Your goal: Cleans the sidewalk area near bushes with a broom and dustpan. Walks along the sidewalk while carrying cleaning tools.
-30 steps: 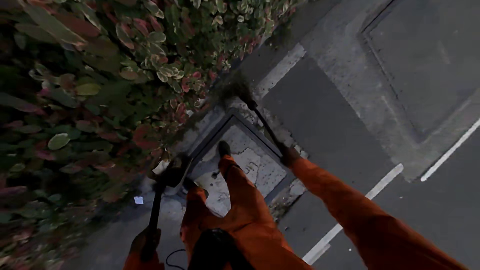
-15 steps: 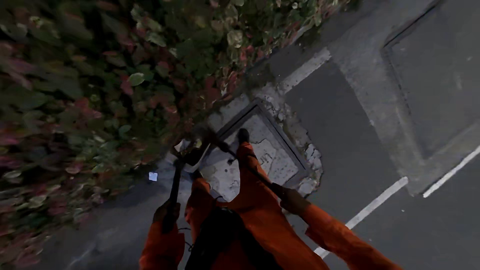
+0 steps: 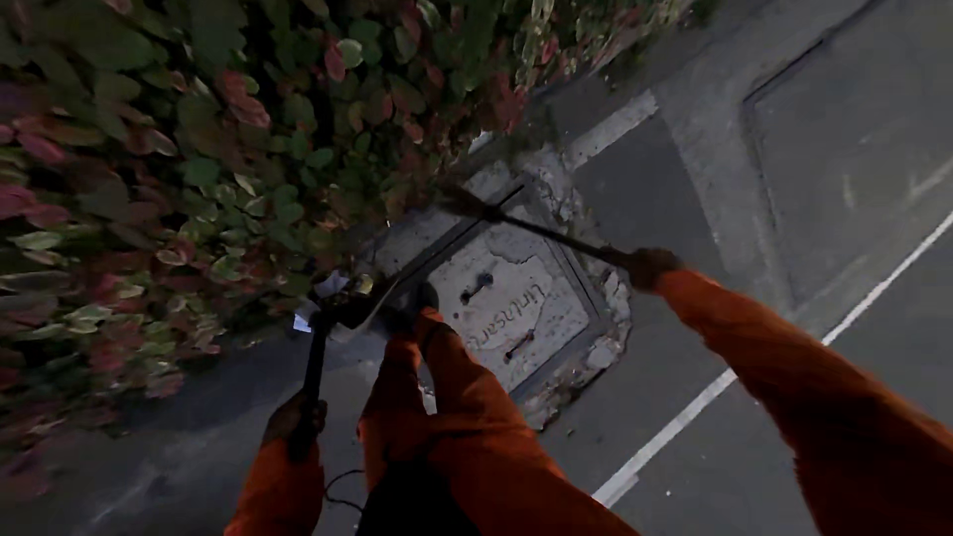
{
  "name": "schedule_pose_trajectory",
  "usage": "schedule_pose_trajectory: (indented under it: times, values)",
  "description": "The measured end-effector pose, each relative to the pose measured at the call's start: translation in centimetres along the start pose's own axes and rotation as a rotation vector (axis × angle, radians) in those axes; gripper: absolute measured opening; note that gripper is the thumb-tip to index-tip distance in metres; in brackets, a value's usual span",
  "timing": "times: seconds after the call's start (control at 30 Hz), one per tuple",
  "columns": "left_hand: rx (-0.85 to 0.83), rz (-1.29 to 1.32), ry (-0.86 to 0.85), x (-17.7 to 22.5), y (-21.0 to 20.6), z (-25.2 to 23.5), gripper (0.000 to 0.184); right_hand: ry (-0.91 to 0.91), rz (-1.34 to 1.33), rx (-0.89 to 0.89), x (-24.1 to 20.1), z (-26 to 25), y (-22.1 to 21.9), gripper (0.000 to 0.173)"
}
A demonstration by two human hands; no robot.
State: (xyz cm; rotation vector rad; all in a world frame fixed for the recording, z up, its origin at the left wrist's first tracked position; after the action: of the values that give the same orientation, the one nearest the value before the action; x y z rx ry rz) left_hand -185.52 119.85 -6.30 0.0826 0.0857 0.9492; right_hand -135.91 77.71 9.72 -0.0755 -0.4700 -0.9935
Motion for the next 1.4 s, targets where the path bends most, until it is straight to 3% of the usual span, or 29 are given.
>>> schedule_pose_trajectory:
  times: [0.03, 0.07, 0.17, 0.33, 0.4, 0.5, 0.6, 0.77, 0.87, 0.97, 1.07, 1.17, 1.23, 1.3, 1.4]
  values:
    - [0.011, 0.003, -0.001, 0.4, 0.2, 0.1, 0.026, 0.077, -0.039, 0.165, 2.5, -3.7, -3.1, 0.076]
    - [0.017, -0.002, 0.006, 0.4, 0.4, 0.6, 0.025, 0.118, -0.086, 0.216, 4.3, -5.6, -6.4, 0.080]
    - [-0.005, -0.001, -0.015, 0.7, 0.4, -0.1, 0.027, 0.130, -0.241, 0.164, 3.7, -6.5, -10.2, 0.083]
    - [0.014, -0.032, -0.002, 0.8, 1.0, -1.5, 0.028, 0.121, -0.614, 0.130, -8.9, -9.6, -8.6, 0.066]
    - [0.038, -0.041, 0.023, 0.7, 1.0, -1.2, 0.028, 0.179, -0.639, 0.084, -14.8, -11.9, -9.6, 0.066]
    - [0.018, -0.061, 0.023, 1.0, 1.0, -1.1, 0.029, 0.356, -0.467, -0.066, -21.6, -7.2, -12.0, 0.073]
    - [0.006, -0.056, 0.040, 1.0, 1.9, -1.7, 0.030, 0.498, -0.384, -0.112, -19.8, -4.5, -14.3, 0.073]
    - [-0.110, -0.016, 0.028, -0.4, 6.9, -1.8, 0.031, 0.417, -0.469, -0.164, -16.2, 2.5, -23.7, 0.078]
    - [-0.185, 0.024, -0.003, -2.2, 11.2, -1.1, 0.032, 0.297, -0.631, -0.109, -18.9, 4.1, -26.7, 0.076]
    - [-0.222, 0.020, -0.033, -5.1, 17.5, -0.9, 0.035, 0.230, -0.771, -0.054, -25.3, 1.1, -26.2, 0.061]
    - [-0.241, 0.060, -0.041, -7.3, 25.7, 0.1, 0.037, 0.143, -0.961, -0.083, -34.6, -0.7, -24.4, 0.042]
    - [-0.282, 0.152, -0.063, -8.7, 35.1, 0.0, 0.038, 0.140, -0.860, 0.038, -45.5, -0.5, -24.6, 0.050]
    - [-0.216, 0.146, -0.048, -9.1, 40.1, -0.2, 0.036, 0.231, -0.674, 0.093, -54.0, 2.1, -26.2, 0.053]
    - [-0.095, 0.096, -0.075, -7.0, 43.4, -1.9, 0.033, 0.296, -0.546, 0.205, -61.4, 6.4, -28.4, 0.047]
    - [0.102, -0.080, -0.088, -4.8, 45.4, -6.1, 0.026, 0.502, -0.493, 0.121, -65.6, 10.1, -32.4, 0.048]
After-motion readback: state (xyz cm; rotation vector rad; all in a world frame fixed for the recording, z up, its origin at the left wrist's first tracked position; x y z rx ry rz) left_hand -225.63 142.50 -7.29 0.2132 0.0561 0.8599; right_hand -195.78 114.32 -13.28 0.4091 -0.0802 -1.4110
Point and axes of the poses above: each hand's wrist, its own z-axis away from the middle knuckle, its own y-axis out of the back of the hand, x = y × z, the point moved 8 cm from there along -z, towards the middle knuckle, and after that the axes turned 1 degree about -x, right-handed, at the moved point
